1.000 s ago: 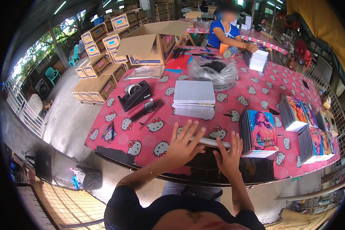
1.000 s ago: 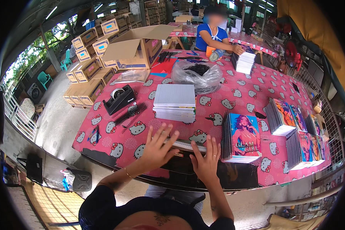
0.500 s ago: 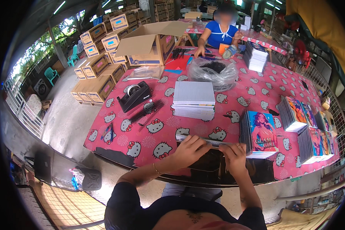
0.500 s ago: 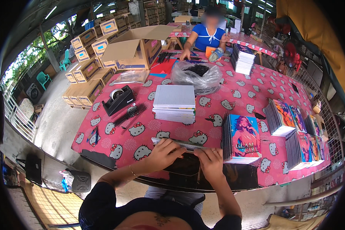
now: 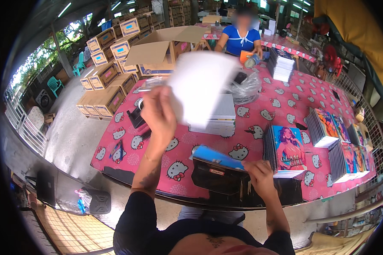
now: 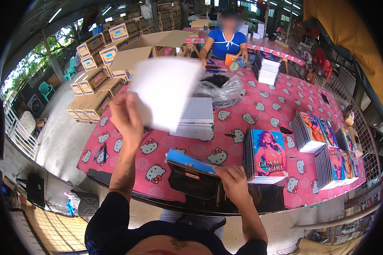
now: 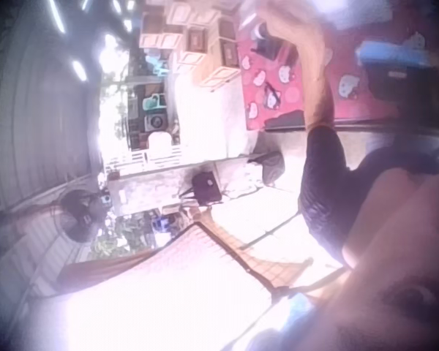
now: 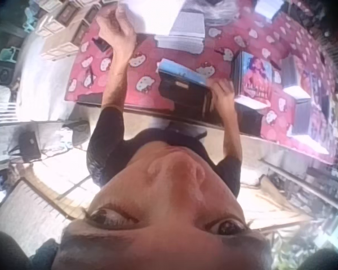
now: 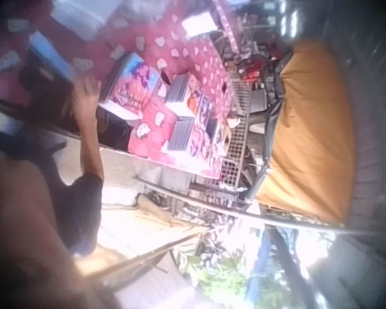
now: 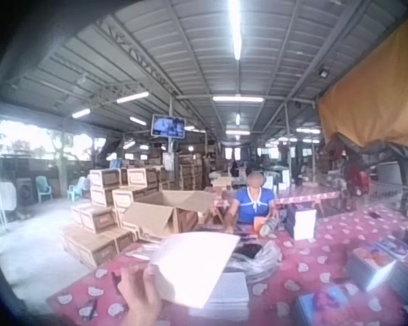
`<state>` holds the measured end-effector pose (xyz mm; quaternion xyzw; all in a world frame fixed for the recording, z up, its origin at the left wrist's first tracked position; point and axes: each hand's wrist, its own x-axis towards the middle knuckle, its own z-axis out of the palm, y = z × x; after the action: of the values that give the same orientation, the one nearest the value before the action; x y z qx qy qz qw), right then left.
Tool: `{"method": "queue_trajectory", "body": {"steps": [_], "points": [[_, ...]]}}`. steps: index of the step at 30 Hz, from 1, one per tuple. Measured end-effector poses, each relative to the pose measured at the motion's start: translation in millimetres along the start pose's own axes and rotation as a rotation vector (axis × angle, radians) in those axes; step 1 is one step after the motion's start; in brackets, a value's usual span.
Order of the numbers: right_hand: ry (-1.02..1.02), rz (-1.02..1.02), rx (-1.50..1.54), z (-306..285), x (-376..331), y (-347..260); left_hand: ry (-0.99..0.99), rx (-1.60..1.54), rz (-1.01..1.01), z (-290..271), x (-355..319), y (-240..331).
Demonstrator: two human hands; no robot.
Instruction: The person assembles spiral-bound notepads by aligning paper stacks, inserting back covers, and organizing the completed items on a table.
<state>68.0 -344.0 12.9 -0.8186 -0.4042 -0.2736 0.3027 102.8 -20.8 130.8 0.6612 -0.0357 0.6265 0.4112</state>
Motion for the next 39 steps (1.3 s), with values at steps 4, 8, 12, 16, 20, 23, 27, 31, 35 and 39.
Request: {"method": "queue_trajectory", "body": {"steps": [4, 8, 12, 16, 20, 23, 27, 31, 35, 39], "points": [[-0.006, -0.021, -0.087, 1.0, -5.4, -5.0, -0.212, 0.146, 0.584, 43.8, -0.5, -37.4], [0.226, 0.030, -0.100, 26.8, -13.2, -11.1, -0.955, 0.339, 0.457, 65.9, -65.4, -103.1], [0.435, 0.432, 0.354, 50.5, -26.1, -18.4, -0.945, 0.205, 0.355, 64.5, -70.5, -91.3], [0.234, 0.640, 0.818, 75.1, -48.0, -8.7, -0.950, 0.054, 0.316, 24.0, -80.5, 21.4], [0.290, 0.665, 0.854, 94.8, -46.3, -10.0, -1.128, 0.202, 0.433, -23.5, -163.3, 55.0], [0.326, 0.615, 0.789, 94.7, -53.1, -2.7, -0.774, 0.255, 0.135, -39.4, -164.4, 39.3], [0.268, 0.650, 0.804, 94.2, -38.2, -10.0, -0.618, -0.050, -0.390, -56.8, -185.3, -8.4], [0.276, 0.690, 0.757, 95.9, -55.9, 14.0, -0.766, 0.091, -0.612, -61.2, -178.5, -76.5], [0.323, 0.656, 0.672, 97.7, -45.1, 12.3, -0.666, 0.669, -0.163, -44.9, -128.3, -203.8], [0.420, 0.386, 0.307, 51.8, -8.4, -15.3, -0.592, 0.771, 0.062, -51.7, -122.6, -250.7]]}}
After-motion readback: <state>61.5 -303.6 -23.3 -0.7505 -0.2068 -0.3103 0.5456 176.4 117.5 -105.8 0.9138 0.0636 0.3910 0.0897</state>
